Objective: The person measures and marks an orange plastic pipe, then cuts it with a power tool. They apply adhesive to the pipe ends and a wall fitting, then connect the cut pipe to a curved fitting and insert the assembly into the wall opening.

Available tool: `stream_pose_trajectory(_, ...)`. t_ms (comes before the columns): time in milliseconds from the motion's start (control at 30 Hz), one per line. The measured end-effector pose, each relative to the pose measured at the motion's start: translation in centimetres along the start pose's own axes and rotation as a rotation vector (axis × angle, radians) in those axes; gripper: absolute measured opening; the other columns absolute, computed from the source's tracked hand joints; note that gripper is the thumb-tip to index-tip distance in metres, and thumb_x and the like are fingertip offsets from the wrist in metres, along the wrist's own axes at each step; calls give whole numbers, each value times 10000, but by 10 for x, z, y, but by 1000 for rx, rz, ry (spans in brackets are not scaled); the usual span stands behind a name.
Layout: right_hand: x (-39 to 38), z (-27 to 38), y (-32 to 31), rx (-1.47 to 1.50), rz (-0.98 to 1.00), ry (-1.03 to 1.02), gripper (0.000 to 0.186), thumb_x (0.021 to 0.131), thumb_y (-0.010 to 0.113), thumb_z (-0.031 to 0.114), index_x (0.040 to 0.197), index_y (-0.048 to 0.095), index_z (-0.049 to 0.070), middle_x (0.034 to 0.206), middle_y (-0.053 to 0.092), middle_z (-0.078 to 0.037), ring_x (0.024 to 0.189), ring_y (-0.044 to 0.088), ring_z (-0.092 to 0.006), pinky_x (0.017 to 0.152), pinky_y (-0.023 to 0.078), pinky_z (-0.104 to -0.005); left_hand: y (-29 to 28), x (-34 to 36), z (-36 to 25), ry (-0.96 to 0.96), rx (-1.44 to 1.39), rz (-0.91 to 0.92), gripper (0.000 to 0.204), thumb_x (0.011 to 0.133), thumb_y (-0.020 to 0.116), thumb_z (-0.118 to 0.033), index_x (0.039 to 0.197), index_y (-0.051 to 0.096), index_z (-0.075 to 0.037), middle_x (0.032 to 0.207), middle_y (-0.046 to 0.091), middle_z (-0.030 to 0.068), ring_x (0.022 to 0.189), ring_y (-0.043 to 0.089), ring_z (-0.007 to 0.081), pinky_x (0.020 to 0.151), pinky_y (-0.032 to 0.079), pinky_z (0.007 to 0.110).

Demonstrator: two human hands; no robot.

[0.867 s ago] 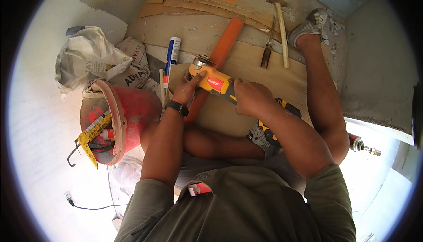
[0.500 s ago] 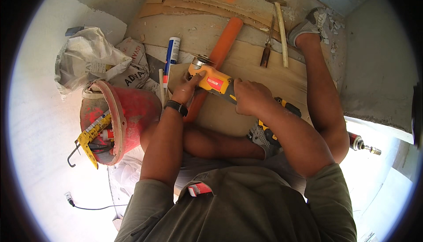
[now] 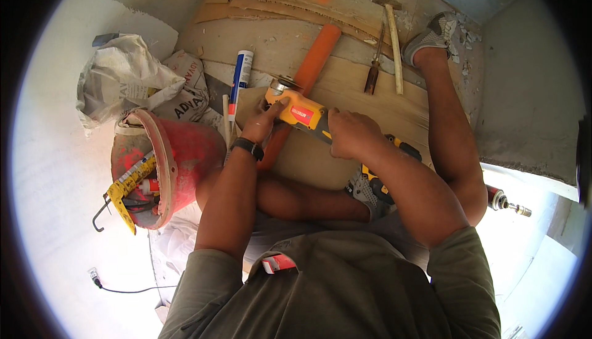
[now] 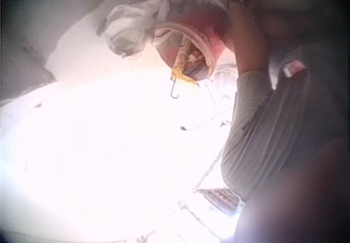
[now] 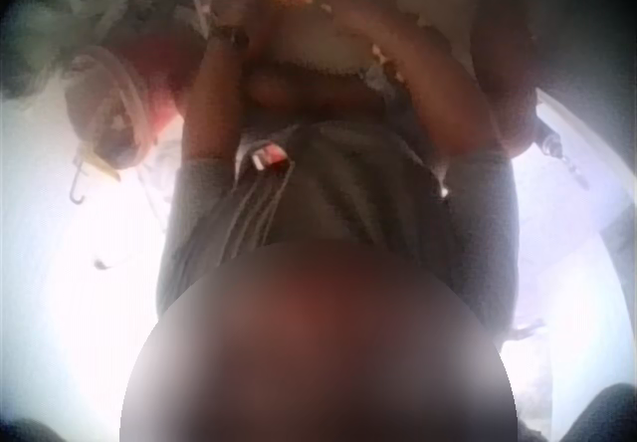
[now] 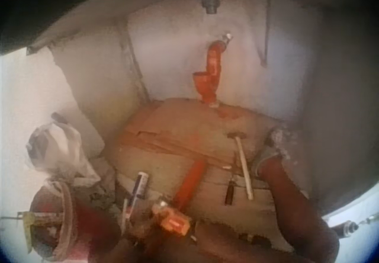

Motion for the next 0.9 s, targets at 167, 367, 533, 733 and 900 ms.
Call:
stream_pose_trajectory(167,1,1,0,-9,6,9,523,753,746,119,1216,554,-31,1107,717,-219,1068,710,-381,899,577,-461,2,-2,-4,15,30,-25,663,919,764,-435,1401,517,-53,1279,641,88,1135,650,200,969,536,370)
stream_pose_trajectory(367,1,2,-4,-10,13,12,556,744,758,119,1237,555,-36,1140,711,-223,1089,705,-378,914,574,-455,2,-4,-8,28,55,-50,670,937,748,-418,1367,544,53,1255,664,136,1124,666,193,982,538,326)
stream_pose_trajectory(533,1,2,-4,-11,31,23,591,737,772,123,1259,548,-43,1153,708,-224,1101,703,-373,925,572,-449,0,-1,-3,22,72,-58,664,940,745,-431,1348,571,63,1244,675,137,1118,663,189,988,525,319)
stream_pose_trajectory(733,1,1,-3,-19,36,27,612,733,782,134,1268,545,-45,1175,704,-223,1117,698,-370,932,572,-447,-1,4,0,2,99,-26,682,921,753,-466,1405,520,-46,1275,647,90,1121,677,209,953,580,400)
stream_pose_trajectory(900,2,0,-2,-12,51,37,613,731,778,137,1268,546,-47,1176,703,-227,1117,698,-372,933,572,-446,6,-1,-4,6,74,-29,660,937,750,-431,1372,553,24,1240,669,115,1110,674,193,944,565,372)
Point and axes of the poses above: each hand's wrist, its own x-axis towards the middle knuckle, its own y-axis out of the palm, z = x × y, the point moved 6 cm from there along x, towards the middle knuckle
